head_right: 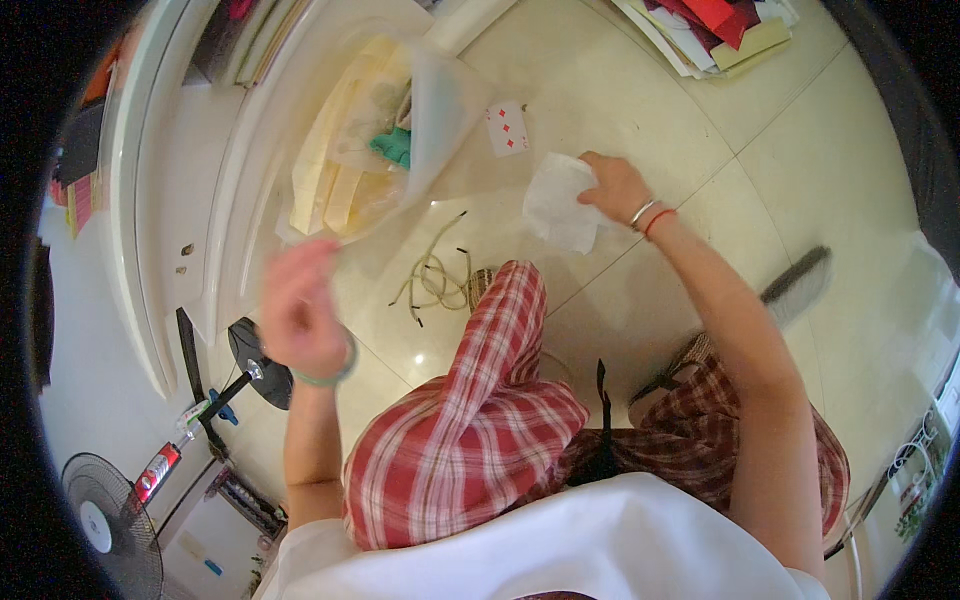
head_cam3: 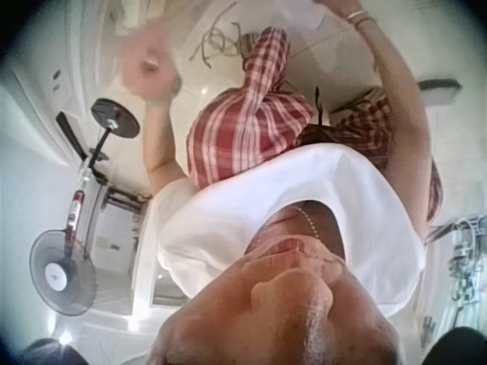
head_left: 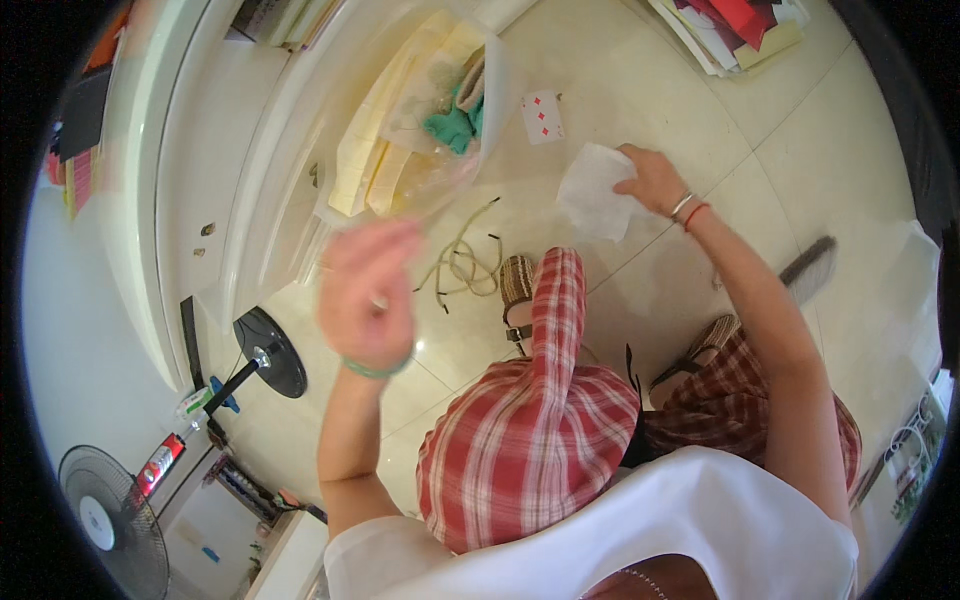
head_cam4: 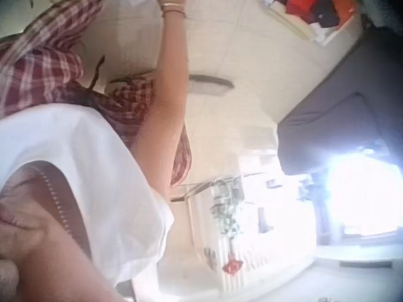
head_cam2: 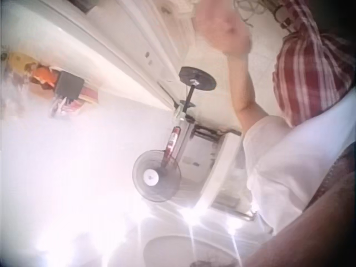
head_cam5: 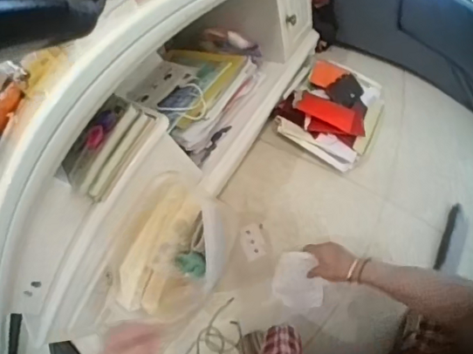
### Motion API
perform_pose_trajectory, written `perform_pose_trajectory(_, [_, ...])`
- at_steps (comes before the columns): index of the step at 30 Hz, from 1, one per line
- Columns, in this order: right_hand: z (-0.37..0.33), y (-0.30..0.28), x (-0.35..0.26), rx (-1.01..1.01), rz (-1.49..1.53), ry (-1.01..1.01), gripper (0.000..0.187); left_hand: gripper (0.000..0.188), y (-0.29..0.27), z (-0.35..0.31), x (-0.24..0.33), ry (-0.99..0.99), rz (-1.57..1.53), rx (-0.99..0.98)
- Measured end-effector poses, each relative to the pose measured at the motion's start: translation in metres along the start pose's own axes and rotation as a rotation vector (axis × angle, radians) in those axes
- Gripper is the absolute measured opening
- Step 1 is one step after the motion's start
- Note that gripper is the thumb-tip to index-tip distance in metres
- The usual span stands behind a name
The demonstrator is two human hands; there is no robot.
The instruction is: The person sits on the floor and organizes various paper items, including red envelopes, colored paper, and a wallet. They fold red envelopes, sort through a plastic bag containing paper scraps, and place items into a drawer. The person also handles a green cable and a small black pouch before returning to sorting paper.
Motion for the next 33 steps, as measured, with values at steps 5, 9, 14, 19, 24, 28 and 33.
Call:
perform_pose_trajectory(5, [0.057,-0.009,-0.061,0.006,-0.165,-0.286,0.033,0.033,0.023,-0.026,0.003,-0.035,0.189,-0.015])
perform_pose_trajectory(9, [0.097,0.021,-0.072,0.203,-0.534,-0.4,0.029,0.036,0.032,-0.012,-0.014,-0.171,0.361,0.022])
perform_pose_trajectory(14, [0.087,0.035,-0.082,0.147,-0.599,-0.244,0.031,0.032,0.047,-0.007,-0.032,-0.211,0.707,-0.232])
perform_pose_trajectory(19, [0.07,0.017,-0.022,0.156,-0.106,-0.055,0.041,0.018,0.063,0.014,-0.031,0.032,0.586,-0.176])
perform_pose_trajectory(24, [0.024,-0.102,0.013,0.623,-0.044,-0.287,0.061,0.019,0.092,0.027,-0.019,0.191,0.483,-0.212])
perform_pose_trajectory(28, [-0.047,-0.209,-0.042,0.731,0.551,-0.379,0.044,0.019,0.115,0.041,-0.013,0.226,0.409,-0.241])
perform_pose_trajectory(33, [-0.063,-0.158,-0.198,0.375,-0.581,-0.943,0.021,0.022,0.123,0.044,-0.007,0.276,0.415,-0.259])
Point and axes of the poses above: each hand's wrist, its own z-axis towards the middle knuckle, its own y-axis out of the palm, x = y × z, the point moved 4 cm from there along z, towards the middle knuckle, and after that the axes turned 2 degrees about y, right-handed, at the moved point
